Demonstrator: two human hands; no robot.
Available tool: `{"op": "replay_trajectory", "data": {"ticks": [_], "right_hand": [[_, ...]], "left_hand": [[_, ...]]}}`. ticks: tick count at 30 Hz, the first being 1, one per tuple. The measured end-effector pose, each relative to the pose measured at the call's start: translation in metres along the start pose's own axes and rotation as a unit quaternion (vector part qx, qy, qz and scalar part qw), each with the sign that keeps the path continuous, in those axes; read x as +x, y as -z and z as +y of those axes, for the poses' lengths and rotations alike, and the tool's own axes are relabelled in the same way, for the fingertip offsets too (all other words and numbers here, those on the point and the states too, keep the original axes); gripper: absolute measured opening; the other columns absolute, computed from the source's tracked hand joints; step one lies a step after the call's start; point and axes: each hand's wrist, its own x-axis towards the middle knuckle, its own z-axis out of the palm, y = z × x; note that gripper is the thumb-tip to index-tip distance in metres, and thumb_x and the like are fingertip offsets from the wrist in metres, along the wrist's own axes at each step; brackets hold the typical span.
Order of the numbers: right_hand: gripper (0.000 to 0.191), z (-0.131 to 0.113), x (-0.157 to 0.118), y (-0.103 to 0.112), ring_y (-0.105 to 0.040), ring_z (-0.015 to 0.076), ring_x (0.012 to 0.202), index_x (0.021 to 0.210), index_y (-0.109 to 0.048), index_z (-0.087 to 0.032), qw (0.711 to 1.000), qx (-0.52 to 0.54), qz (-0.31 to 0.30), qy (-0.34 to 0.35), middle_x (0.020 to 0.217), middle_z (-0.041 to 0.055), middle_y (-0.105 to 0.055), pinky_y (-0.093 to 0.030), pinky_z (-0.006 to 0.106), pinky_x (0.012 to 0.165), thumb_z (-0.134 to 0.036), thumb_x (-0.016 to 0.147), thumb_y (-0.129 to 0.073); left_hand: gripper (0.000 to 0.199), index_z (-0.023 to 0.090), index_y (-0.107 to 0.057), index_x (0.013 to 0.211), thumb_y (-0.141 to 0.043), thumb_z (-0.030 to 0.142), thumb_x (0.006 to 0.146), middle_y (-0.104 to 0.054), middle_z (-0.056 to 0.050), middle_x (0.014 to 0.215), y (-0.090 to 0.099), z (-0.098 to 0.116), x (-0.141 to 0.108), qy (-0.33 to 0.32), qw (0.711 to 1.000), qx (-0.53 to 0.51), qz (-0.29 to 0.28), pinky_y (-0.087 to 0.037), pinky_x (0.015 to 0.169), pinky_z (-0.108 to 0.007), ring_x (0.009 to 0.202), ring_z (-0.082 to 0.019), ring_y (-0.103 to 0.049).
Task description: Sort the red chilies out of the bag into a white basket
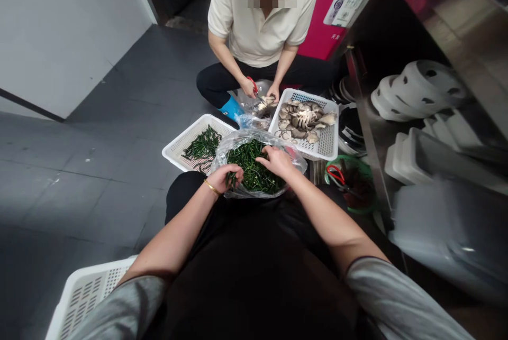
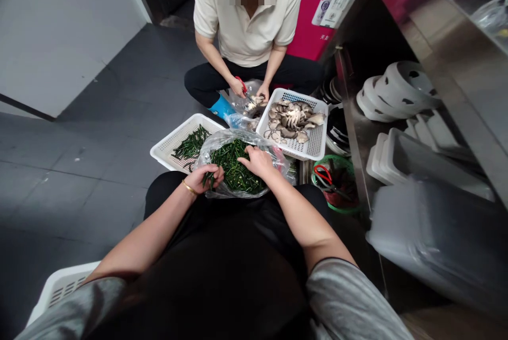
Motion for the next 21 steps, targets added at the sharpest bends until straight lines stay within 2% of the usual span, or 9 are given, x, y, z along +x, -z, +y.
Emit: {"op": "replay_trajectory", "data": {"ticks": [2, 4, 5, 8, 10, 12, 16, 18, 21], "right_hand": [[0.051, -0.003, 0.013, -0.006, -0.064, 0.0268, 0.093, 0.122, -0.057, -0.016, 0.999, -0.029, -0.028, -0.014, 0.115, 0.0168, -0.061, -0.046, 0.033, 0.076, -0.055, 0.091, -0.05], [0.041, -0.009, 0.016, -0.016, -0.065, 0.0272, 0.093, 0.117, -0.061, -0.016, 0.996, -0.06, -0.058, -0.005, 0.114, 0.0172, -0.062, -0.048, 0.033, 0.074, -0.047, 0.095, -0.047], [0.036, -0.012, 0.014, -0.02, -0.066, 0.0265, 0.093, 0.113, -0.064, -0.016, 0.995, -0.07, -0.066, 0.007, 0.111, 0.0165, -0.063, -0.048, 0.032, 0.074, -0.041, 0.097, -0.044], [0.031, -0.013, -0.004, -0.029, -0.067, 0.0247, 0.09, 0.106, -0.067, -0.017, 0.993, -0.077, -0.08, 0.046, 0.101, 0.0144, -0.068, -0.048, 0.03, 0.073, -0.029, 0.097, -0.04], [0.029, -0.008, -0.016, -0.027, -0.067, 0.0245, 0.09, 0.107, -0.067, -0.018, 0.993, -0.061, -0.088, 0.057, 0.1, 0.0133, -0.069, -0.048, 0.03, 0.073, -0.031, 0.096, -0.044], [0.028, -0.003, -0.02, -0.021, -0.067, 0.0236, 0.093, 0.112, -0.066, -0.021, 0.996, -0.027, -0.069, 0.052, 0.103, 0.011, -0.07, -0.048, 0.03, 0.076, -0.032, 0.095, -0.046], [0.039, -0.01, 0.003, -0.011, -0.066, 0.0238, 0.098, 0.108, -0.068, -0.019, 1.0, 0.013, -0.014, -0.022, 0.104, 0.0127, -0.071, -0.047, 0.031, 0.082, -0.043, 0.099, -0.038], [0.044, -0.021, 0.021, -0.014, -0.066, 0.0261, 0.099, 0.104, -0.069, -0.015, 0.998, 0.002, -0.034, -0.057, 0.103, 0.0169, -0.07, -0.048, 0.032, 0.082, -0.049, 0.096, -0.043], [0.035, -0.032, 0.041, -0.022, -0.065, 0.0272, 0.102, 0.107, -0.069, -0.01, 0.993, -0.015, -0.084, -0.083, 0.108, 0.0195, -0.069, -0.048, 0.032, 0.082, -0.038, 0.091, -0.054]], "left_hand": [[0.025, 0.014, -0.05, 0.048, -0.066, 0.03, 0.057, -0.066, -0.009, 0.069, 0.004, 0.002, 0.003, -0.003, 0.997, -0.078, 0.004, -0.035, 0.039, -0.019, 0.055, -0.012, -0.056], [0.017, 0.013, -0.053, 0.055, -0.065, 0.025, 0.056, -0.068, -0.01, 0.072, 0.007, 0.003, 0.004, 0.005, 0.992, -0.124, 0.022, -0.036, 0.04, -0.019, 0.051, -0.011, -0.054], [0.014, 0.014, -0.057, 0.062, -0.065, 0.022, 0.056, -0.068, -0.009, 0.07, 0.008, 0.002, 0.003, 0.005, 0.991, -0.132, 0.03, -0.036, 0.04, -0.02, 0.048, -0.01, -0.052], [0.029, 0.013, -0.063, 0.084, -0.067, 0.015, 0.056, -0.066, -0.004, 0.064, 0.009, 0.0, 0.002, 0.011, 0.991, -0.128, 0.04, -0.037, 0.039, -0.019, 0.044, -0.009, -0.05], [0.028, 0.013, -0.061, 0.084, -0.071, 0.016, 0.058, -0.063, -0.002, 0.061, 0.008, 0.0, 0.002, 0.02, 0.991, -0.122, 0.046, -0.037, 0.039, -0.018, 0.045, -0.009, -0.051], [0.024, 0.015, -0.057, 0.078, -0.074, 0.02, 0.062, -0.061, 0.0, 0.06, 0.006, 0.0, 0.002, 0.023, 0.99, -0.125, 0.054, -0.043, 0.043, -0.02, 0.047, -0.01, -0.053], [0.026, 0.016, -0.054, 0.077, -0.076, 0.021, 0.065, -0.061, 0.001, 0.063, 0.003, 0.0, 0.002, 0.008, 0.989, -0.133, 0.061, -0.054, 0.055, -0.03, 0.051, -0.01, -0.056], [0.025, 0.015, -0.058, 0.083, -0.076, 0.021, 0.065, -0.062, 0.0, 0.064, 0.003, -0.001, 0.002, -0.001, 0.99, -0.128, 0.056, -0.055, 0.056, -0.032, 0.053, -0.012, -0.058], [0.029, 0.013, -0.064, 0.088, -0.078, 0.021, 0.063, -0.06, -0.001, 0.061, 0.004, -0.003, 0.0, -0.012, 0.991, -0.121, 0.05, -0.05, 0.05, -0.027, 0.051, -0.011, -0.056]]}}
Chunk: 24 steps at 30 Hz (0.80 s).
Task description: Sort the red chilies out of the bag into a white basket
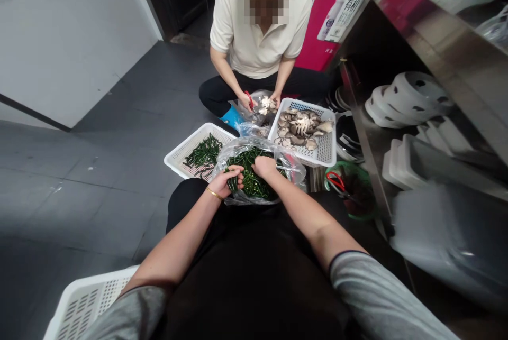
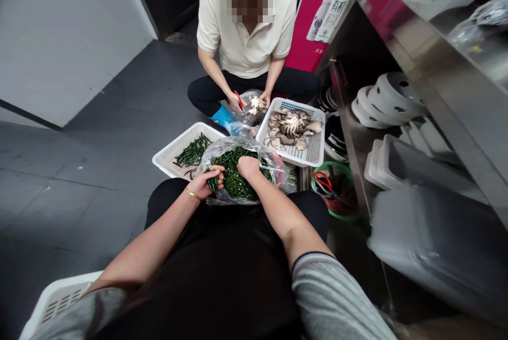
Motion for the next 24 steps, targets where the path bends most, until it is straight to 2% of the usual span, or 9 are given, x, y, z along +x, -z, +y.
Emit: {"op": "replay_trajectory", "data": {"ticks": [2, 6, 8, 11, 14, 17, 20, 22, 24], "right_hand": [[0.031, 0.002, 0.003, -0.002, -0.065, 0.0267, 0.102, 0.107, -0.069, -0.011, 1.0, 0.012, -0.012, -0.023, 0.11, 0.0178, -0.069, -0.048, 0.03, 0.08, -0.032, 0.089, -0.054], [0.029, 0.02, -0.015, 0.004, -0.066, 0.0245, 0.096, 0.099, -0.068, -0.018, 0.997, 0.061, 0.023, -0.043, 0.102, 0.0116, -0.071, -0.046, 0.029, 0.074, -0.037, 0.09, -0.049], [0.028, 0.023, -0.033, 0.006, -0.066, 0.0231, 0.092, 0.096, -0.067, -0.019, 0.995, 0.076, 0.051, -0.028, 0.096, 0.0095, -0.071, -0.044, 0.027, 0.072, -0.038, 0.091, -0.048], [0.023, 0.012, -0.062, 0.004, -0.066, 0.0207, 0.083, 0.096, -0.063, -0.02, 0.992, 0.104, 0.068, 0.01, 0.087, 0.0067, -0.071, -0.041, 0.026, 0.068, -0.037, 0.09, -0.049], [0.019, 0.0, -0.08, -0.003, -0.063, 0.0175, 0.074, 0.093, -0.061, -0.019, 0.983, 0.148, 0.059, 0.09, 0.081, 0.0047, -0.068, -0.039, 0.024, 0.065, -0.037, 0.088, -0.055], [0.031, 0.006, -0.082, -0.006, -0.056, 0.0127, 0.06, 0.074, -0.055, -0.019, 0.95, 0.278, 0.017, 0.141, 0.064, -0.0002, -0.059, -0.037, 0.022, 0.058, -0.045, 0.09, -0.051], [0.049, 0.023, -0.078, -0.007, -0.039, 0.0093, 0.039, 0.063, -0.045, -0.021, 0.887, 0.423, -0.134, 0.128, 0.044, -0.0066, -0.04, -0.031, 0.021, 0.044, -0.06, 0.091, -0.039], [0.054, 0.029, -0.078, -0.011, -0.033, 0.0079, 0.035, 0.06, -0.045, -0.02, 0.847, 0.463, -0.215, 0.15, 0.04, -0.0077, -0.037, -0.026, 0.021, 0.039, -0.069, 0.084, -0.044], [0.059, 0.028, -0.082, -0.018, -0.032, 0.0067, 0.036, 0.056, -0.045, -0.02, 0.823, 0.498, -0.209, 0.177, 0.04, -0.0067, -0.038, -0.025, 0.021, 0.039, -0.074, 0.078, -0.049]], "left_hand": [[0.031, 0.012, -0.065, 0.085, -0.08, 0.022, 0.061, -0.055, 0.002, 0.055, 0.001, -0.001, -0.001, 0.008, 1.0, 0.01, 0.004, -0.039, 0.041, -0.02, 0.043, -0.008, -0.047], [0.034, 0.012, -0.061, 0.074, -0.084, 0.026, 0.055, -0.046, 0.006, 0.048, -0.003, -0.007, 0.002, 0.031, 0.996, 0.051, 0.058, -0.02, 0.035, -0.015, 0.036, -0.002, -0.032], [0.038, 0.013, -0.059, 0.073, -0.085, 0.03, 0.053, -0.046, 0.006, 0.047, -0.009, -0.011, 0.008, 0.024, 0.994, 0.075, 0.081, -0.019, 0.035, -0.015, 0.035, -0.002, -0.032], [0.044, 0.014, -0.057, 0.072, -0.085, 0.041, 0.052, -0.05, 0.005, 0.05, -0.018, -0.019, 0.016, -0.007, 0.99, 0.107, 0.086, -0.021, 0.034, -0.017, 0.036, -0.003, -0.035], [0.048, 0.017, -0.049, 0.063, -0.083, 0.049, 0.052, -0.048, 0.006, 0.046, -0.019, -0.022, 0.017, -0.042, 0.986, 0.142, 0.072, -0.022, 0.033, -0.018, 0.035, -0.004, -0.035], [0.046, 0.018, -0.048, 0.059, -0.08, 0.05, 0.057, -0.039, 0.008, 0.039, -0.015, -0.02, 0.009, -0.046, 0.974, 0.216, 0.039, -0.019, 0.033, -0.018, 0.032, -0.004, -0.03], [0.035, 0.015, -0.061, 0.067, -0.08, 0.044, 0.06, -0.042, 0.007, 0.039, -0.012, -0.014, -0.004, -0.013, 0.938, 0.341, -0.056, -0.019, 0.035, -0.02, 0.033, -0.005, -0.031], [0.032, 0.014, -0.069, 0.076, -0.081, 0.039, 0.06, -0.052, 0.005, 0.046, -0.013, -0.013, -0.01, 0.001, 0.91, 0.395, -0.125, -0.024, 0.037, -0.02, 0.037, -0.006, -0.037], [0.03, 0.013, -0.072, 0.077, -0.08, 0.037, 0.061, -0.059, 0.002, 0.054, -0.015, -0.012, -0.014, -0.013, 0.907, 0.392, -0.153, -0.03, 0.041, -0.02, 0.042, -0.006, -0.043]]}}
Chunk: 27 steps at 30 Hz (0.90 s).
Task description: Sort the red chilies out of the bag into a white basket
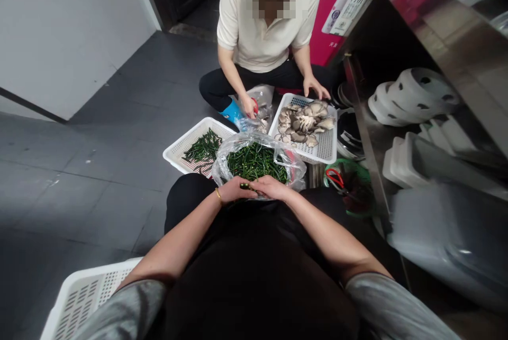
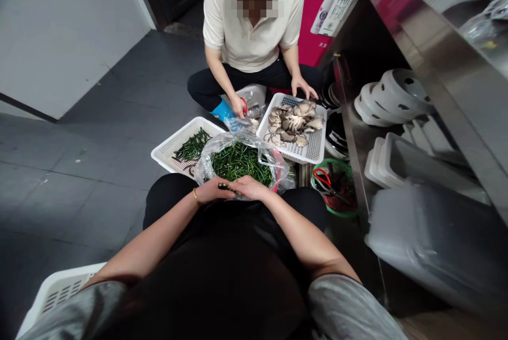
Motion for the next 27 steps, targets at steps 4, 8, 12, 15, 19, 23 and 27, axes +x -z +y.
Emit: {"op": "replay_trajectory", "data": {"ticks": [4, 8, 12, 15, 19, 23, 27], "right_hand": [[0.065, 0.001, 0.004, -0.02, -0.033, 0.0086, 0.035, 0.057, -0.043, -0.021, 0.99, 0.056, 0.117, 0.047, 0.043, -0.0052, -0.038, -0.028, 0.023, 0.038, -0.078, 0.084, -0.03], [0.06, -0.012, 0.017, -0.016, -0.062, 0.0174, 0.064, 0.068, -0.058, -0.017, 0.938, -0.248, 0.237, 0.053, 0.068, 0.0074, -0.063, -0.042, 0.025, 0.057, -0.061, 0.096, -0.027], [0.042, -0.02, 0.04, 0.012, -0.066, 0.0246, 0.093, 0.108, -0.063, -0.015, 0.829, -0.512, 0.221, -0.04, 0.104, 0.0144, -0.067, -0.047, 0.029, 0.074, -0.049, 0.098, -0.039], [0.04, -0.017, 0.06, 0.03, -0.066, 0.0267, 0.097, 0.118, -0.06, -0.014, 0.798, -0.568, 0.168, -0.107, 0.115, 0.0178, -0.063, -0.05, 0.032, 0.077, -0.044, 0.094, -0.05], [0.028, -0.015, 0.07, 0.045, -0.065, 0.0267, 0.102, 0.11, -0.067, -0.011, 0.788, -0.591, 0.124, -0.122, 0.113, 0.0189, -0.065, -0.05, 0.031, 0.082, -0.024, 0.093, -0.05], [0.03, -0.017, 0.063, 0.055, -0.065, 0.0256, 0.102, 0.109, -0.069, -0.014, 0.797, -0.577, 0.14, -0.116, 0.11, 0.0165, -0.068, -0.05, 0.031, 0.083, -0.022, 0.093, -0.045], [0.028, -0.015, 0.067, 0.048, -0.065, 0.0297, 0.102, 0.107, -0.07, -0.011, 0.801, -0.576, 0.13, -0.099, 0.111, 0.0195, -0.067, -0.051, 0.035, 0.082, -0.025, 0.089, -0.053]], "left_hand": [[0.035, 0.012, -0.066, 0.068, -0.076, 0.045, 0.064, -0.053, 0.002, 0.047, -0.005, 0.001, 0.0, -0.014, 0.993, -0.12, -0.011, -0.028, 0.038, -0.02, 0.038, -0.006, -0.04], [0.04, 0.013, -0.059, 0.067, -0.075, 0.05, 0.064, -0.045, 0.005, 0.043, -0.009, -0.004, 0.003, 0.018, 0.965, -0.26, 0.022, -0.02, 0.032, -0.019, 0.031, -0.005, -0.032], [0.04, 0.014, -0.055, 0.067, -0.078, 0.045, 0.06, -0.049, 0.004, 0.05, -0.006, -0.007, 0.002, 0.021, 0.93, -0.352, 0.102, -0.025, 0.033, -0.017, 0.036, -0.005, -0.04], [0.041, 0.016, -0.052, 0.073, -0.082, 0.036, 0.054, -0.057, 0.002, 0.06, 0.0, -0.007, 0.001, -0.013, 0.903, -0.4, 0.156, -0.038, 0.04, -0.02, 0.048, -0.009, -0.052], [0.045, 0.018, -0.043, 0.066, -0.084, 0.026, 0.051, -0.04, 0.009, 0.046, 0.004, -0.009, 0.003, 0.001, 0.903, -0.395, 0.171, -0.029, 0.037, -0.016, 0.039, -0.004, -0.036], [0.046, 0.018, -0.041, 0.063, -0.084, 0.024, 0.049, -0.031, 0.012, 0.041, 0.004, -0.01, 0.01, 0.043, 0.901, -0.382, 0.202, -0.017, 0.035, -0.015, 0.034, -0.001, -0.025], [0.041, 0.016, -0.051, 0.073, -0.083, 0.026, 0.05, -0.054, 0.004, 0.054, 0.003, -0.007, 0.012, 0.035, 0.902, -0.377, 0.209, -0.039, 0.042, -0.018, 0.047, -0.008, -0.052]]}}
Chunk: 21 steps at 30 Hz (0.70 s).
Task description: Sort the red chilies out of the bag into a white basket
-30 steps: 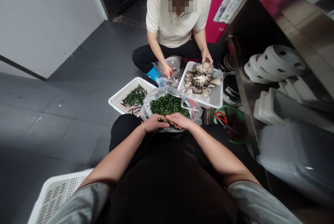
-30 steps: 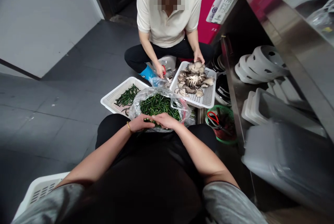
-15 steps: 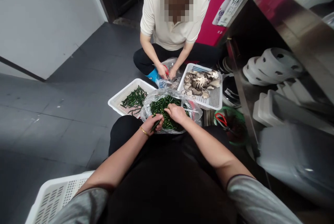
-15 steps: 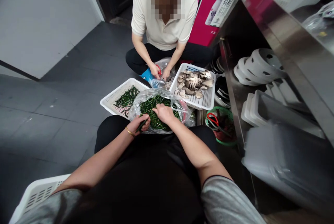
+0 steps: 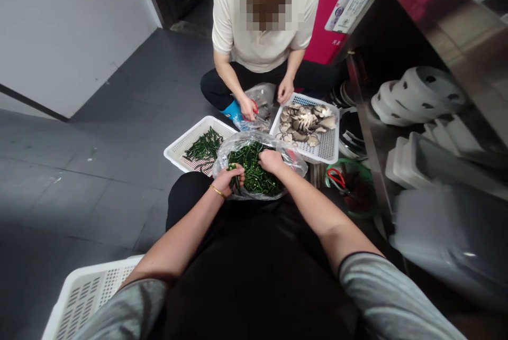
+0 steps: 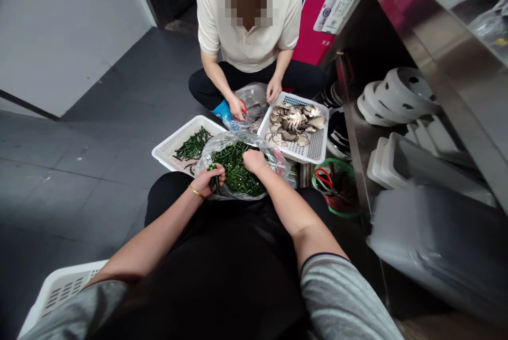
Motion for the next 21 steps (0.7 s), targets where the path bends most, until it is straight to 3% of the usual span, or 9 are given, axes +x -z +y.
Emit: {"op": "replay_trajectory", "data": {"ticks": [2, 5, 8, 10, 12, 14, 16, 19, 21], "right_hand": [[0.026, -0.006, 0.004, -0.001, -0.065, 0.0308, 0.102, 0.104, -0.071, -0.008, 1.0, 0.0, -0.006, 0.004, 0.109, 0.0214, -0.067, -0.051, 0.036, 0.082, -0.022, 0.087, -0.056], [0.024, -0.004, 0.008, 0.006, -0.065, 0.0293, 0.102, 0.103, -0.071, -0.01, 1.0, 0.016, 0.001, 0.0, 0.109, 0.0203, -0.068, -0.051, 0.034, 0.082, -0.022, 0.087, -0.056], [0.016, 0.008, 0.003, 0.018, -0.068, 0.0235, 0.086, 0.094, -0.069, -0.012, 0.989, 0.142, 0.031, -0.023, 0.095, 0.0143, -0.072, -0.052, 0.03, 0.075, -0.02, 0.085, -0.058], [0.01, 0.012, -0.004, 0.023, -0.067, 0.0165, 0.066, 0.088, -0.066, -0.012, 0.95, 0.309, 0.022, -0.03, 0.08, 0.0084, -0.071, -0.052, 0.025, 0.063, -0.017, 0.084, -0.058], [0.01, 0.009, -0.012, 0.023, -0.061, 0.0115, 0.052, 0.089, -0.062, -0.013, 0.886, 0.463, -0.01, -0.02, 0.072, 0.004, -0.068, -0.049, 0.021, 0.053, -0.018, 0.087, -0.054], [0.016, 0.0, -0.019, 0.021, -0.059, 0.0104, 0.05, 0.092, -0.061, -0.013, 0.848, 0.529, -0.027, 0.0, 0.069, 0.0026, -0.067, -0.047, 0.02, 0.05, -0.021, 0.092, -0.048], [0.021, -0.009, -0.026, 0.02, -0.062, 0.0118, 0.058, 0.092, -0.063, -0.013, 0.881, 0.473, 0.009, 0.023, 0.073, 0.0045, -0.067, -0.048, 0.02, 0.055, -0.025, 0.094, -0.045], [0.029, -0.015, -0.036, 0.021, -0.065, 0.018, 0.083, 0.099, -0.068, -0.015, 0.96, 0.248, 0.126, 0.038, 0.099, 0.0109, -0.067, -0.048, 0.025, 0.07, -0.03, 0.096, -0.043], [0.032, -0.014, -0.04, 0.019, -0.064, 0.0216, 0.093, 0.115, -0.064, -0.019, 0.979, 0.128, 0.157, 0.032, 0.114, 0.0123, -0.063, -0.047, 0.029, 0.076, -0.032, 0.098, -0.041]], "left_hand": [[0.042, 0.016, -0.053, 0.076, -0.084, 0.027, 0.049, -0.058, 0.002, 0.059, 0.0, 0.0, -0.002, 0.006, 1.0, 0.016, -0.013, -0.043, 0.045, -0.021, 0.051, -0.011, -0.056], [0.042, 0.016, -0.051, 0.071, -0.086, 0.029, 0.049, -0.047, 0.007, 0.05, 0.003, -0.001, -0.003, 0.004, 0.999, 0.018, -0.028, -0.03, 0.037, -0.017, 0.039, -0.005, -0.041], [0.039, 0.015, -0.055, 0.071, -0.085, 0.029, 0.051, -0.049, 0.006, 0.052, 0.002, -0.001, 0.001, -0.033, 0.998, 0.048, 0.016, -0.024, 0.035, -0.016, 0.038, -0.003, -0.036], [0.038, 0.013, -0.062, 0.078, -0.085, 0.027, 0.051, -0.059, 0.002, 0.063, -0.003, 0.001, 0.006, -0.079, 0.991, 0.096, 0.054, -0.027, 0.035, -0.017, 0.043, -0.004, -0.043], [0.041, 0.012, -0.065, 0.085, -0.085, 0.024, 0.051, -0.064, -0.001, 0.072, -0.011, 0.004, 0.012, -0.118, 0.98, 0.148, 0.067, -0.03, 0.035, -0.018, 0.046, -0.005, -0.046], [0.039, 0.013, -0.064, 0.082, -0.085, 0.022, 0.051, -0.065, 0.001, 0.067, -0.019, 0.007, 0.018, -0.13, 0.972, 0.189, 0.052, -0.03, 0.034, -0.019, 0.042, -0.005, -0.044], [0.034, 0.013, -0.06, 0.074, -0.085, 0.023, 0.052, -0.061, 0.002, 0.056, -0.025, 0.009, 0.02, -0.114, 0.971, 0.209, 0.026, -0.028, 0.034, -0.019, 0.037, -0.005, -0.04], [0.035, 0.013, -0.056, 0.065, -0.085, 0.025, 0.052, -0.059, 0.0, 0.05, -0.027, 0.009, 0.018, -0.056, 0.978, 0.202, -0.007, -0.027, 0.033, -0.019, 0.037, -0.006, -0.04], [0.034, 0.012, -0.057, 0.066, -0.085, 0.024, 0.051, -0.06, -0.002, 0.051, -0.022, 0.008, 0.015, -0.027, 0.985, 0.168, -0.015, -0.028, 0.034, -0.019, 0.039, -0.007, -0.044]]}}
